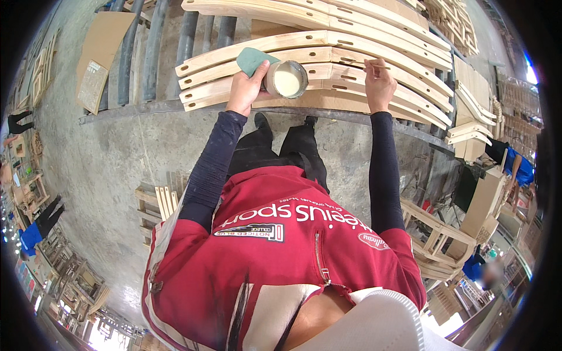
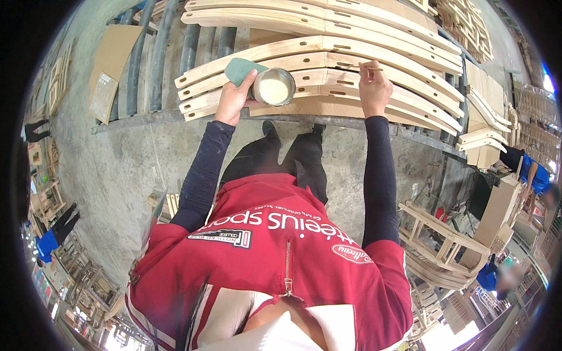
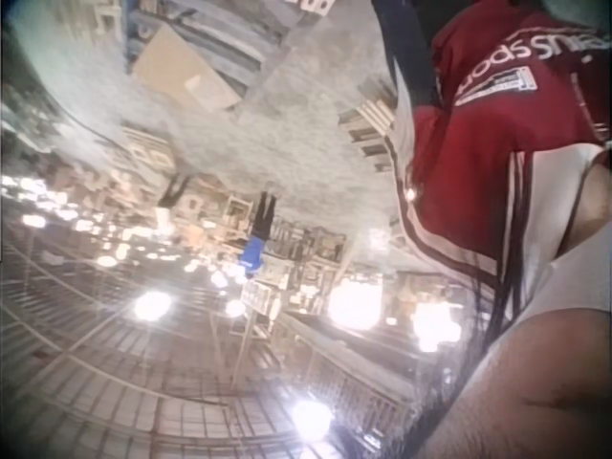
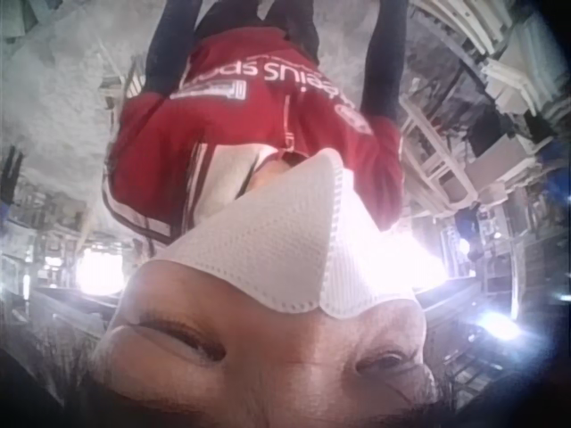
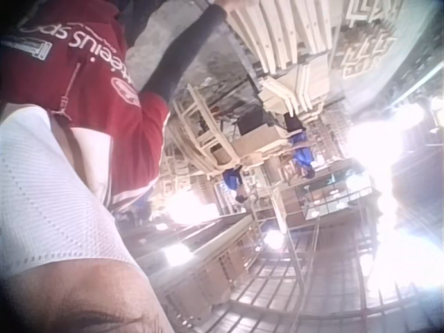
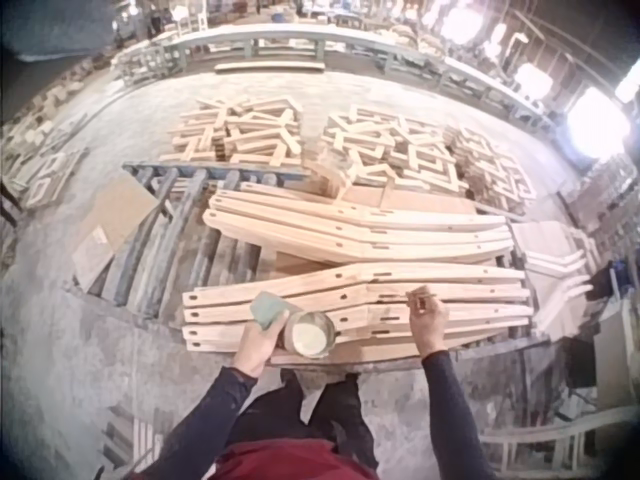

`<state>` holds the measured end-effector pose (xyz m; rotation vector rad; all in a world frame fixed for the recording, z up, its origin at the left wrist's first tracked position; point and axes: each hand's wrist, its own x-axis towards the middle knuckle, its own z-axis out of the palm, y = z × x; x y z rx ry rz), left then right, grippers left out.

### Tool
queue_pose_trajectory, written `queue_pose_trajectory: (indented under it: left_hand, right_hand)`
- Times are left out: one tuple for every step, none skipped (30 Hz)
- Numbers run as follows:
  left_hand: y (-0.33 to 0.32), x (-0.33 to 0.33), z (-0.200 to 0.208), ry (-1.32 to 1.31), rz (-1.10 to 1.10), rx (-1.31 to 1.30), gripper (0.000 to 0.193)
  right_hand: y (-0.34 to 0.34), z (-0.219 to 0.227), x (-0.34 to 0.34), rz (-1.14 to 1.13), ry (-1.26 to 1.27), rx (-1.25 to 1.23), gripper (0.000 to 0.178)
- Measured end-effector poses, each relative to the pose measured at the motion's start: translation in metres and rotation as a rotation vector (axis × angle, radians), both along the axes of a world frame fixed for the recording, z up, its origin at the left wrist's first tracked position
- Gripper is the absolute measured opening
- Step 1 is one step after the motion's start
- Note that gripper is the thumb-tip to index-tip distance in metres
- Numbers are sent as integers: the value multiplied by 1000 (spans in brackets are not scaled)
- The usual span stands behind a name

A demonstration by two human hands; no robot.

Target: The person applies a liquid finish to curved wooden slats using a brush and a small container. They repeatedly dip the brush and coat the slats, then move the finished pieces to a nearby pallet.

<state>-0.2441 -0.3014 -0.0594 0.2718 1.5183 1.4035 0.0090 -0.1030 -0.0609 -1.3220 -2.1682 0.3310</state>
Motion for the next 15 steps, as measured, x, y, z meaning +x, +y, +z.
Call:
queue_pose_trajectory:
  left_hand:
    - [0, -1, -1, 5, -7, -13, 37]
    - [-1, -1, -2, 0, -4, -10, 37]
    - [-1, -2, -1, -6, -2, -6, 37]
    - [-1, -2, -1, -11, -1, -2, 37]
    - [-1, -2, -2, -8, -6, -11, 37]
    - [-1, -3, -2, -4, -7, -19, 38]
    - [0, -4, -2, 1, -9, -26, 38]
    - [-1, -4, -2, -4, -10, -28, 38]
    - [-1, -3, 1, -10, -11, -28, 39]
    - [-1, -3, 3, -15, -12, -28, 39]
    - [0, -4, 2, -21, -15, -27, 40]
    - [0, -5, 0, -27, -19, -25, 40]
    - [0, -5, -1, -32, -23, -23, 41]
    - [0, -6, -1, -30, -22, -22, 41]
    - [1, -6, 0, -28, -23, -20, 41]
  right_hand:
    - [-3, -1, -3, 36, 53, 0, 12]
    - [-5, -2, -7, 73, 105, -1, 13]
    - [-8, -2, -10, 109, 129, -43, 13]
    - [-7, -3, -11, 100, 156, -40, 13]
    - [-6, -4, -12, 90, 183, -37, 13]
    - [-5, -4, -14, 84, 212, -34, 13]
    - [-4, -1, -11, 37, 169, -16, 13]
    - [-2, -1, -7, 11, 121, 1, 13]
    - [0, 0, -3, -16, 73, 19, 13]
    - [1, 0, 0, -42, 24, 37, 12]
    - [1, -1, 2, -40, 19, 30, 12]
    - [-1, 1, 0, -1, 60, 3, 12]
    - [-4, 1, -4, 38, 101, -24, 13]
    - [-6, 2, -7, 77, 142, -51, 13]
    - [-10, 6, -12, 102, 162, -55, 13]
